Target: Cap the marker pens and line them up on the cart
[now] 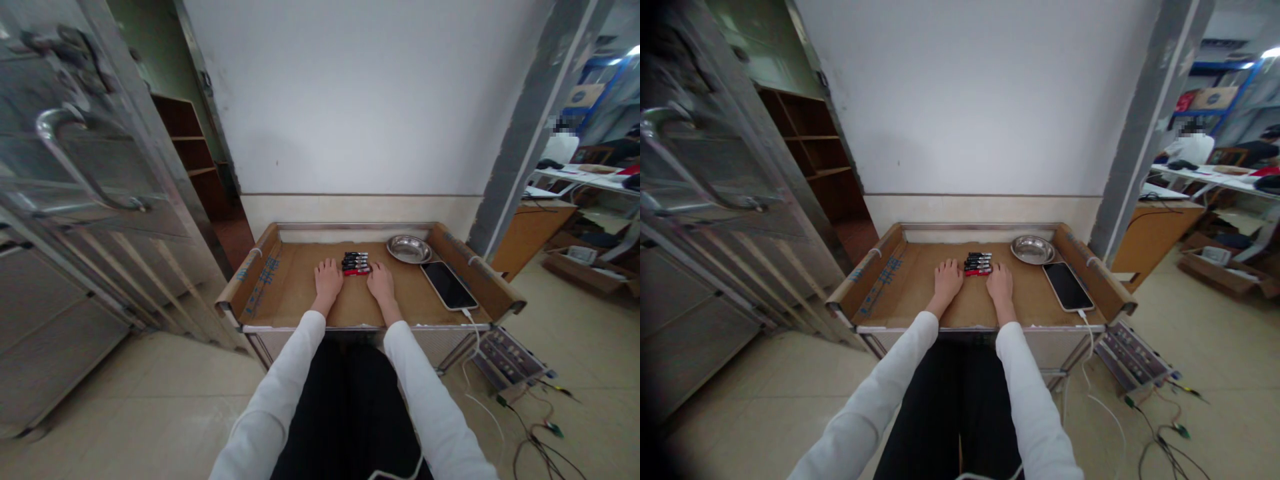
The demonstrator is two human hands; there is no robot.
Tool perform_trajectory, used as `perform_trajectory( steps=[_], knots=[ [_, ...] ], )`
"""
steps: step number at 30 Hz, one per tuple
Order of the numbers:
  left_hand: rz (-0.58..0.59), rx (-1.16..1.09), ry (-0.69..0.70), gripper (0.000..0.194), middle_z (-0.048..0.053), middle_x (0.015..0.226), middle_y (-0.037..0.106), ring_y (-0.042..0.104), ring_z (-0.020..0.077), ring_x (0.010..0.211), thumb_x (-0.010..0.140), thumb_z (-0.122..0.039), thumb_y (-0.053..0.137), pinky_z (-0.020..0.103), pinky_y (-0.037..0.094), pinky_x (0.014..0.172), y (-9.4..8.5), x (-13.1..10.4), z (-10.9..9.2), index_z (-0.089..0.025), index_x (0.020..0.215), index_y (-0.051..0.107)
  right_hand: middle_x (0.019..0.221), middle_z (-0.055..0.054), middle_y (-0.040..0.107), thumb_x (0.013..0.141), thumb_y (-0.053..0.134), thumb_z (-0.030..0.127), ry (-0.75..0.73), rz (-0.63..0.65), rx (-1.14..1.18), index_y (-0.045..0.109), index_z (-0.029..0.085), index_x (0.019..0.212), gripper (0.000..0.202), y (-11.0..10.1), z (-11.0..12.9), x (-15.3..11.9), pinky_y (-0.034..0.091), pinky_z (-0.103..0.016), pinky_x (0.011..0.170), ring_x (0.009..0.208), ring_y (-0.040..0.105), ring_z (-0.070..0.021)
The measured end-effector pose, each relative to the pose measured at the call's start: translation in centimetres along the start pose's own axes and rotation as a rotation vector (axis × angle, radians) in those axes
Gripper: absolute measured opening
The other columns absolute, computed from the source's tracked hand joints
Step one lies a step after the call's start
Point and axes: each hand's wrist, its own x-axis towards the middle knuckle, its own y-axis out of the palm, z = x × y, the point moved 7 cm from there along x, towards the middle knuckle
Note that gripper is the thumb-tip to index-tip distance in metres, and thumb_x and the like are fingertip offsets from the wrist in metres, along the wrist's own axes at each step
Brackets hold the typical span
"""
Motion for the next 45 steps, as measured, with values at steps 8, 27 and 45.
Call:
perform_trajectory(
  steps=[8, 27, 45],
  knots=[
    [0.005, 0.031, -0.002, 0.019, 0.014, 0.106, 0.059, 0.051, 0.0270, 0.101, 0.087, -0.018, 0.041, 0.040, 0.039, 0.086, 0.0, -0.1, 0.1, -0.016, 0.101, 0.055, 0.117, -0.016, 0.059, 0.081, 0.040, 0.007, -0.023, -0.043, 0.006, 0.061, 0.013, 0.115, 0.040, -0.1, 0.0, 0.0, 0.040, -0.036, 0.096, 0.108, 0.054, -0.0227],
    [0.004, -0.201, 0.266, 0.022, 0.011, 0.104, 0.052, 0.049, 0.0240, 0.099, 0.082, -0.013, 0.043, 0.036, 0.039, 0.089, -0.9, -0.4, -2.2, -0.016, 0.103, 0.050, 0.101, -0.014, 0.062, 0.087, 0.039, 0.015, 0.038, -0.052, -0.006, 0.063, 0.012, 0.102, 0.028, -0.8, 0.2, -0.1, 0.040, -0.032, 0.085, 0.094, 0.055, -0.0218],
    [0.124, -0.266, 0.496, 0.011, 0.008, 0.099, 0.055, 0.050, 0.0231, 0.095, 0.084, -0.021, 0.050, 0.039, 0.042, 0.087, -0.3, -0.8, -3.4, -0.019, 0.090, 0.059, 0.095, -0.008, 0.063, 0.086, 0.044, 0.017, -0.126, 0.058, -0.111, 0.059, 0.018, 0.085, 0.016, -0.8, 2.2, -0.5, 0.030, -0.032, 0.082, 0.094, 0.051, -0.0216]
  ],
)
